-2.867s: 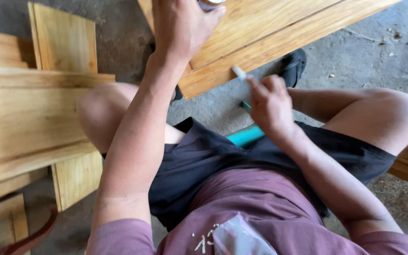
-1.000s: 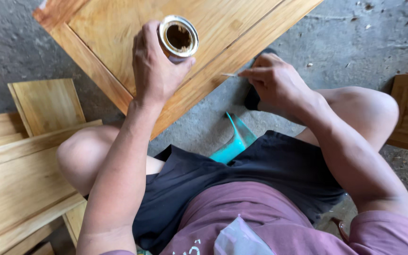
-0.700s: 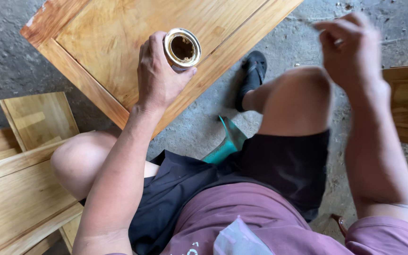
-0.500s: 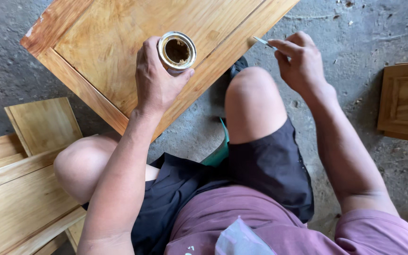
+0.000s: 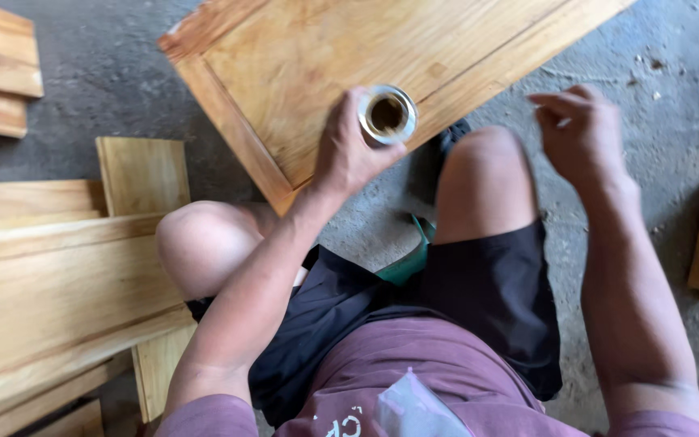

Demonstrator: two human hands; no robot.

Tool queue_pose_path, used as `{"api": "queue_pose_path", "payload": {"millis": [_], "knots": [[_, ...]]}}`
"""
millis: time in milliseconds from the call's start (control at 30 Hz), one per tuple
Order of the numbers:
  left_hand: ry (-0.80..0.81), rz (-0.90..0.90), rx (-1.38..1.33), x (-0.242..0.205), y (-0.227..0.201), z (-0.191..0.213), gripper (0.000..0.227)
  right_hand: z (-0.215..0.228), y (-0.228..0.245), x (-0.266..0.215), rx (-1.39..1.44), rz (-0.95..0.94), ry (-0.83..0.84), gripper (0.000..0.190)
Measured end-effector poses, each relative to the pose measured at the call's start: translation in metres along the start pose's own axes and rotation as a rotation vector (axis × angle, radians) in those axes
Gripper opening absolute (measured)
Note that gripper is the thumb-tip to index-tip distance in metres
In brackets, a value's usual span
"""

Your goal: The person applies a dark wood finish to a wooden panel using a brush. They repeatedly dip the brush into a can and spread the finish across the surface and edges of the panel.

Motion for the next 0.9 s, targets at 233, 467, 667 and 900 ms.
{"api": "queue_pose_path", "payload": {"millis": [233,467,667,900], "knots": [[0.584,0.251,0.069,-0.111,-0.022,-0.028,0.073,0.076,0.056,0.028,-0.010,0.378,-0.240,0.021],[0.345,0.375,0.128,-0.121,0.023,-0.007,0.085,0.008,0.073,0.045,0.018,0.273,-0.176,0.011],[0.341,0.586,0.218,-0.101,0.029,0.007,0.075,-0.009,0.053,0.010,-0.045,0.210,-0.056,0.027],[0.280,0.148,0.167,-0.048,-0.016,0.056,0.080,0.009,0.098,0.024,-0.013,0.172,0.089,0.029]]}}
Point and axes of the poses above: each hand's wrist, its own x-axis towards the middle knuckle, its own z-axis out of the back of the hand, y = z × x, the point moved 6 cm from there along x, towards the middle knuckle
